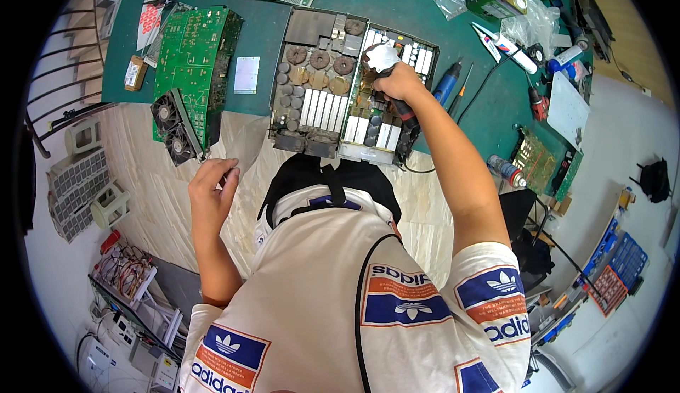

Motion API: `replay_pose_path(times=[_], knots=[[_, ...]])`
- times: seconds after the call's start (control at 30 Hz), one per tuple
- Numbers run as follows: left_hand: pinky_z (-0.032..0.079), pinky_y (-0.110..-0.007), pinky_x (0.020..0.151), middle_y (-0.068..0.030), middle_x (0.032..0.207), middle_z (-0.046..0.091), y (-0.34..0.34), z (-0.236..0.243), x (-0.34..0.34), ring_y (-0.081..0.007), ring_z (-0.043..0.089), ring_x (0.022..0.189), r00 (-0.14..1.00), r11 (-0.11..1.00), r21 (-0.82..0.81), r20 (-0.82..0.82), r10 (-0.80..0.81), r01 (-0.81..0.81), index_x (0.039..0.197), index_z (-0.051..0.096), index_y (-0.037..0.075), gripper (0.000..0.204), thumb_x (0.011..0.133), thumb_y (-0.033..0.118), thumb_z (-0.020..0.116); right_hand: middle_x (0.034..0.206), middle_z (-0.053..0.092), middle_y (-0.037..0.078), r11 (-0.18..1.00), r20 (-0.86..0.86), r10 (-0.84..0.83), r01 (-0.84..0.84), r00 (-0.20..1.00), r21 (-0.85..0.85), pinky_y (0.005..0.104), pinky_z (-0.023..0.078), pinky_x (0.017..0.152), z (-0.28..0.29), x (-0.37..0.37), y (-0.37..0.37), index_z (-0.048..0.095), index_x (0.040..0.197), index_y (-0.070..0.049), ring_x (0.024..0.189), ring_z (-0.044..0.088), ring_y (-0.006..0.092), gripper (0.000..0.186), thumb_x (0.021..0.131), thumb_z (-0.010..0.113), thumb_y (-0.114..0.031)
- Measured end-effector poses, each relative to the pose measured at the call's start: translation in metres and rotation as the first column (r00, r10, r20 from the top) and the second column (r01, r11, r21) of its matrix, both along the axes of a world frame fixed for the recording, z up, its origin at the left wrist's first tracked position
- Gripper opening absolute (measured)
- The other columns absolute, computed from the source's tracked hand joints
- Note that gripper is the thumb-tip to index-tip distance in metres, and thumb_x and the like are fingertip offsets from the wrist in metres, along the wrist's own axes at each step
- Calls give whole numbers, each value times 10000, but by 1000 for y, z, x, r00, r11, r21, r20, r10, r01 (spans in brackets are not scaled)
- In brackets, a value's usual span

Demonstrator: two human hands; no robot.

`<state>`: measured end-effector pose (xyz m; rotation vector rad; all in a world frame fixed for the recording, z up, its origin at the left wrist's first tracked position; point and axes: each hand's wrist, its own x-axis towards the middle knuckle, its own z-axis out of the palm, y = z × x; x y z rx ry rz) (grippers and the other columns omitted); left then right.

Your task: The person uses a power drill to loosen screws on an electronic component and then uses a manual screwdriver to manipulate parts of the internal assembly.

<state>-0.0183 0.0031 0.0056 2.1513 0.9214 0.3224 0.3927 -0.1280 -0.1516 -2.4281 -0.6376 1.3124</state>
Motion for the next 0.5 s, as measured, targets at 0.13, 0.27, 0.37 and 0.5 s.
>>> replay_pose_path(times=[0.13,0.27,0.37,0.5], knots=[[492,-285,612,-109,898,691,-1,-2,5,-172,608,671,999,1000,7,34,-15,15,1048,739,-14,199,854,-56,735,715,738,133,998,-2,26,-26,1000,-52,368,588,662,4,-6,16,749,838,21,654,731,227,283,734,807,-236],[496,-286,614,-107,899,689,-1,-3,11,-177,615,690,998,999,-29,65,-20,22,1047,740,-12,199,853,-58,733,739,747,151,995,-12,21,-22,1000,-94,365,598,657,12,-15,35,756,840,37,654,738,237,311,730,820,-246],[525,-316,652,-123,915,682,2,-4,13,-237,653,749,996,998,-45,78,-39,42,1060,739,-8,207,860,-59,719,811,763,174,989,41,62,-55,997,-137,376,609,719,2,-15,36,761,876,42,743,756,278,362,711,810,-276],[530,-340,670,-128,913,667,5,-6,11,-265,658,763,996,997,-53,77,-50,54,1070,740,1,223,860,-67,706,879,769,199,970,213,223,-195,951,-144,389,607,781,-6,-17,31,763,899,52,857,762,317,404,696,780,-297]])
